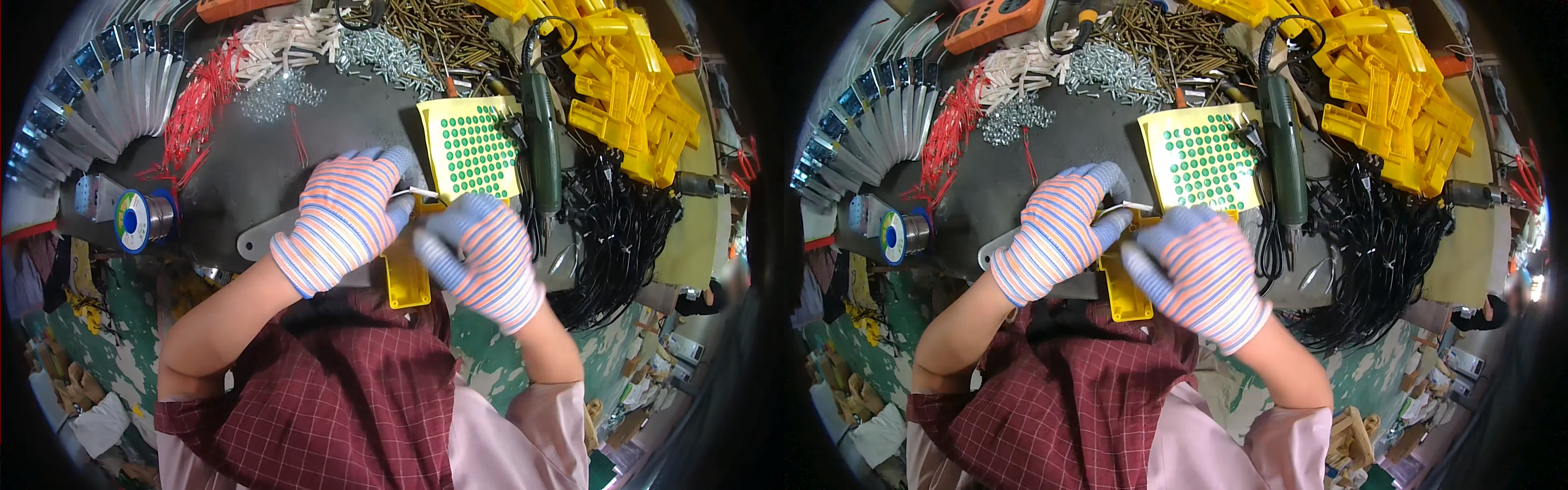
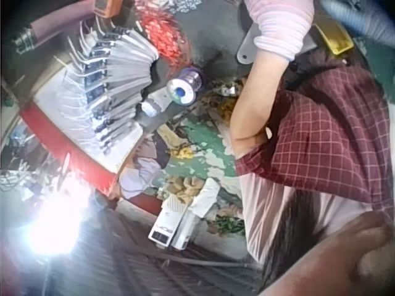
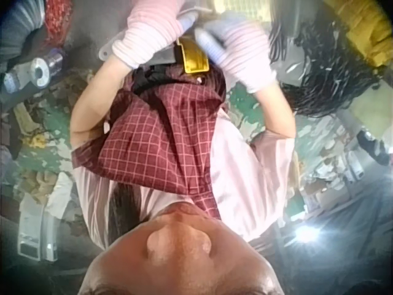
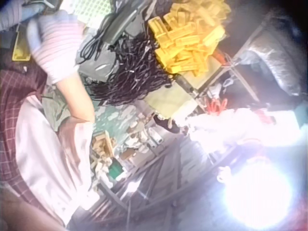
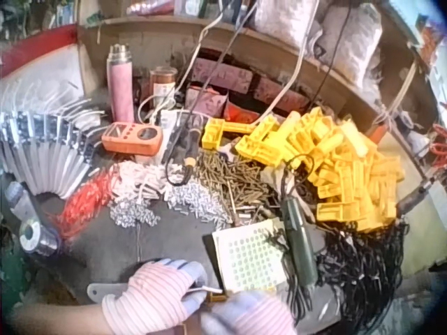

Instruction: Manually assemble and solder components within a yellow plastic housing using a soldering iron and screwdriver.

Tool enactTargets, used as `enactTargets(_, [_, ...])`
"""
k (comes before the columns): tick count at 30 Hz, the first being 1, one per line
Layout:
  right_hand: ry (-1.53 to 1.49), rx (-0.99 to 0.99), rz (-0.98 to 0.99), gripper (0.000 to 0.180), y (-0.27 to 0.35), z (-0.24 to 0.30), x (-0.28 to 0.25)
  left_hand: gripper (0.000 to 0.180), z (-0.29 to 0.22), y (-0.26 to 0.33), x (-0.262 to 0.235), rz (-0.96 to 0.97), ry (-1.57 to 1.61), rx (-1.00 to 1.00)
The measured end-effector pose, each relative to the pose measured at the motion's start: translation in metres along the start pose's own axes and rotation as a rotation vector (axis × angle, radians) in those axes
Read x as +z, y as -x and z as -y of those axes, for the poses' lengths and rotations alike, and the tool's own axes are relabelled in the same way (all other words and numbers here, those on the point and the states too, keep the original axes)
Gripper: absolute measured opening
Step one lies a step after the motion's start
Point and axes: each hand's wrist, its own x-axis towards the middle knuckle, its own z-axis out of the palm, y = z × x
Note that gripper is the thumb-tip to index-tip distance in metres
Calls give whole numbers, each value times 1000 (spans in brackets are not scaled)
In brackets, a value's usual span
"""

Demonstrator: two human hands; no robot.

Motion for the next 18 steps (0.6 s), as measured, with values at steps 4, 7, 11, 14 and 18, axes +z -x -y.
enactTargets(4, [72, 95, -410, 29, -69, -47, -17, 19, 2, 3, 1, -8, 58, -23])
enactTargets(7, [390, 478, 93, 43, -129, -65, -37, 20, 2, -1, 3, 12, 41, -12])
enactTargets(11, [236, 413, -26, 43, -139, -103, -12, 22, 0, -4, 3, 40, -9, -33])
enactTargets(14, [-461, 252, -464, 29, -115, -107, -31, 22, -3, -4, 0, 43, 10, -45])
enactTargets(18, [-772, 79, -620, 25, -61, -37, -67, 23, 3, 0, -2, 51, 13, -84])
